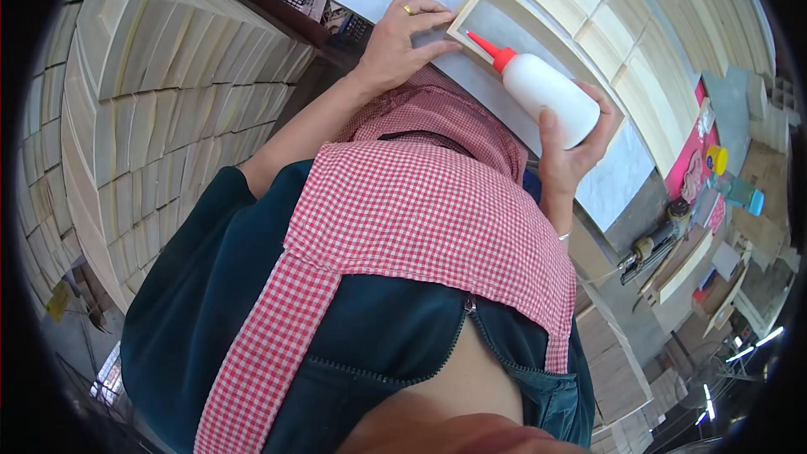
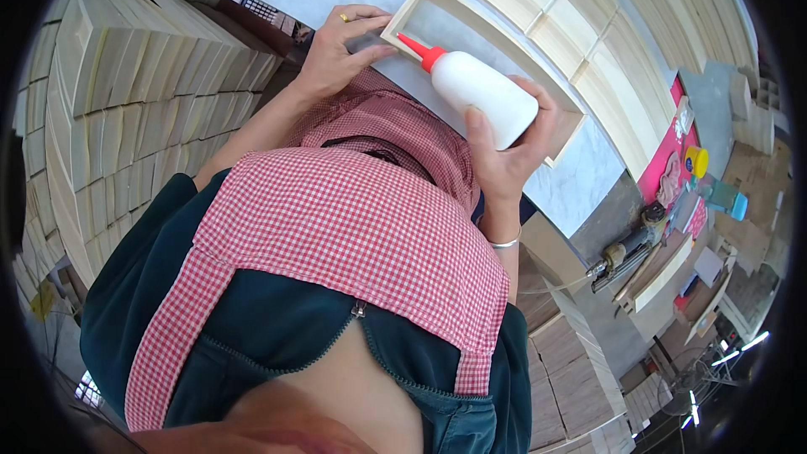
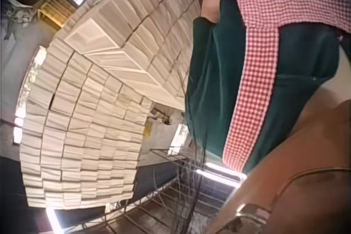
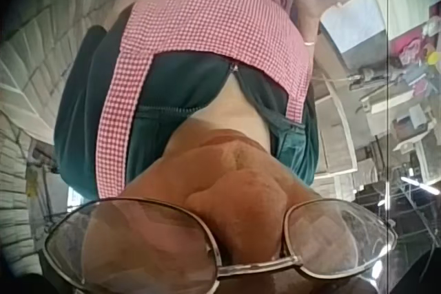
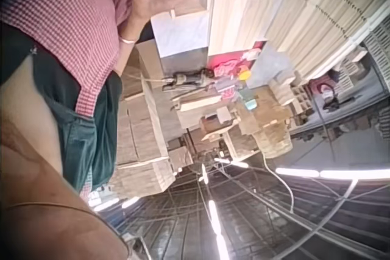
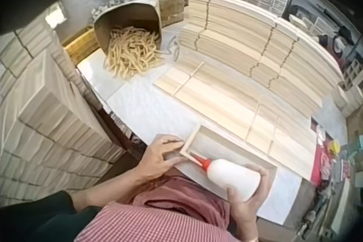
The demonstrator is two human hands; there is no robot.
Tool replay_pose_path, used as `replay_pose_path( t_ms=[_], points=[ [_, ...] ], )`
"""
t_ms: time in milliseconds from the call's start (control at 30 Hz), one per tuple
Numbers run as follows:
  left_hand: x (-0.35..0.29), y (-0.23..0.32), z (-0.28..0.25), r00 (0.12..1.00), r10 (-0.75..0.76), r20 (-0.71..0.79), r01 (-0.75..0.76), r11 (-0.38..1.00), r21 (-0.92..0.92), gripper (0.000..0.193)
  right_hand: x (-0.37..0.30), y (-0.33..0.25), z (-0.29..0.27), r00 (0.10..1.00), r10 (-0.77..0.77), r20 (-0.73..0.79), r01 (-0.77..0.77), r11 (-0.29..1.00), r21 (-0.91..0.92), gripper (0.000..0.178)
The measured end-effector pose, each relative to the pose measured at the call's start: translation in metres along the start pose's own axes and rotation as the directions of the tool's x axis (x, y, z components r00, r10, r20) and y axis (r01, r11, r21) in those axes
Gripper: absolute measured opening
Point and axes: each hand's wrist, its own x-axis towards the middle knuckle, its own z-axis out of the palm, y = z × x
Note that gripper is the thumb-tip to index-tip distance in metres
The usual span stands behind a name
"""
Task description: The person is assembling small wooden boxes using glue and a pneumatic nail gun.
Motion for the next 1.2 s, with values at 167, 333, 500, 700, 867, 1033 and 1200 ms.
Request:
replay_pose_path(
  t_ms=[167,333,500,700,867,1033,1200],
  points=[
    [-0.001,0.0,-0.002,1.0,0.01,0.012,-0.01,0.999,0.042,0.042,0.004,-0.003,0.012,0.991,-0.098,0.096,0.102,0.994,-0.035,0.063],
    [0.0,-0.002,-0.001,1.0,0.028,0.009,-0.029,0.999,0.043,0.04,0.008,-0.002,0.016,0.987,-0.105,0.123,0.11,0.993,-0.031,0.065],
    [0.001,0.0,-0.001,1.0,0.023,0.003,-0.023,0.999,0.03,0.04,0.016,0.0,0.019,0.98,-0.15,0.133,0.158,0.986,-0.052,0.065],
    [0.001,-0.003,0.0,0.999,0.032,0.006,-0.033,0.999,0.037,0.04,0.032,0.0,0.022,0.965,-0.238,0.11,0.254,0.953,-0.164,0.063],
    [0.0,-0.002,0.0,1.0,0.025,0.007,-0.025,0.999,0.027,0.04,0.047,0.0,0.028,0.955,-0.29,0.063,0.297,0.926,-0.235,0.061],
    [0.0,0.001,-0.001,1.0,0.021,0.006,-0.021,1.0,0.015,0.039,0.057,0.002,0.03,0.948,-0.317,0.016,0.308,0.909,-0.279,0.061],
    [0.002,0.002,-0.002,1.0,0.025,0.005,-0.025,1.0,0.009,0.039,0.055,0.002,0.02,0.951,-0.309,-0.012,0.289,0.903,-0.319,0.061]
  ],
)
